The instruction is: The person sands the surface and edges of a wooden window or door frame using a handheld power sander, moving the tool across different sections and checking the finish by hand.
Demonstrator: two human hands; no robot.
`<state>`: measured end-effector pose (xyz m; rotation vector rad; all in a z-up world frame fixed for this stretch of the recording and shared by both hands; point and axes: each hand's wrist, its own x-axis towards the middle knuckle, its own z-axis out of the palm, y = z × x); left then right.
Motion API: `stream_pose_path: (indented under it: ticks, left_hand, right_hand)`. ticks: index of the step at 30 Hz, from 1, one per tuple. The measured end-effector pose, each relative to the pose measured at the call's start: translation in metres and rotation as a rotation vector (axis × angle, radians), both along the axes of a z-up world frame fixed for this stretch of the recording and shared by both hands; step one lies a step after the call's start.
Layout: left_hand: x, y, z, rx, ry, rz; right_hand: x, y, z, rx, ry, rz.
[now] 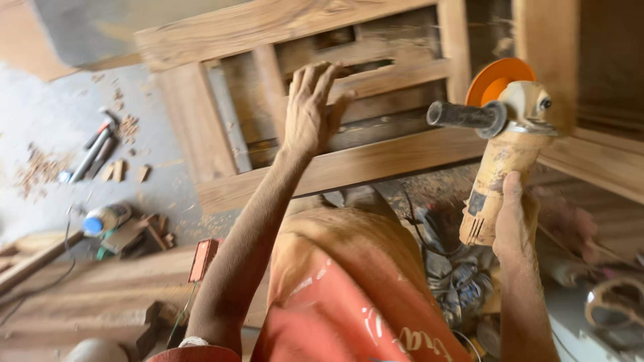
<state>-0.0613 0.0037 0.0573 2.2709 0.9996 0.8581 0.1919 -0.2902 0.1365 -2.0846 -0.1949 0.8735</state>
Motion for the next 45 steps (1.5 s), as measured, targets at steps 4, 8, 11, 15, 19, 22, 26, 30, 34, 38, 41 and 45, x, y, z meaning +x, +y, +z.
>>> stream_pose_path:
  ticks: [4, 8, 11, 15, 19, 22, 26, 30, 34, 38, 41, 45]
  left_hand:
    - [-0.065, -0.041, 0.027, -0.137, -0.013, 0.018]
    - [-0.114, -0.084, 0.044, -0.259, 0.0, 0.056]
    - [-0.133, -0.076, 0.028, -0.229, -0.001, 0.141]
    - [-0.145, -0.058, 0.014, -0.288, 0.095, 0.285]
    - [-0.141, -0.043, 0.021, -0.236, 0.037, 0.298]
    - [-0.12, -0.036, 0.012, -0.258, 0.071, 0.239]
    - [-0.071, -0.034, -0.001, -0.344, 0.067, 0.124]
    - [-0.024, -0.038, -0.001, -0.344, 0.124, 0.031]
    - [-0.02, -0.035, 0.011, -0.36, 0.113, 0.013]
    - [-0.065, -0.036, 0.017, -0.469, 0.092, 0.058]
    - [-0.112, -0.037, 0.017, -0.331, -0.011, 0.146]
    - [-0.143, -0.021, 0.018, -0.355, 0.042, 0.231]
  right_hand:
    - [-0.047, 0.05, -0.006, -0.234, -0.082, 0.394]
    - [-0.097, 0.091, -0.028, -0.227, -0.01, 0.661]
    - [-0.124, 0.122, -0.047, -0.271, -0.064, 0.801]
    - [-0.152, 0.152, -0.052, -0.15, -0.147, 1.027]
    - [-0.148, 0.16, -0.049, -0.297, 0.062, 0.987]
    - [-0.13, 0.153, -0.045, -0.268, 0.09, 0.91]
    - [-0.096, 0.134, -0.033, -0.276, 0.155, 0.776]
    - [-0.064, 0.121, -0.024, -0.355, 0.202, 0.594]
    - [-0.063, 0.118, -0.015, -0.277, 0.166, 0.546]
    - [-0.084, 0.13, -0.027, -0.322, 0.221, 0.703]
    - [-0.112, 0.145, -0.047, -0.357, 0.202, 0.856]
    - [-0.138, 0.183, -0.046, -0.19, 0.025, 1.057]
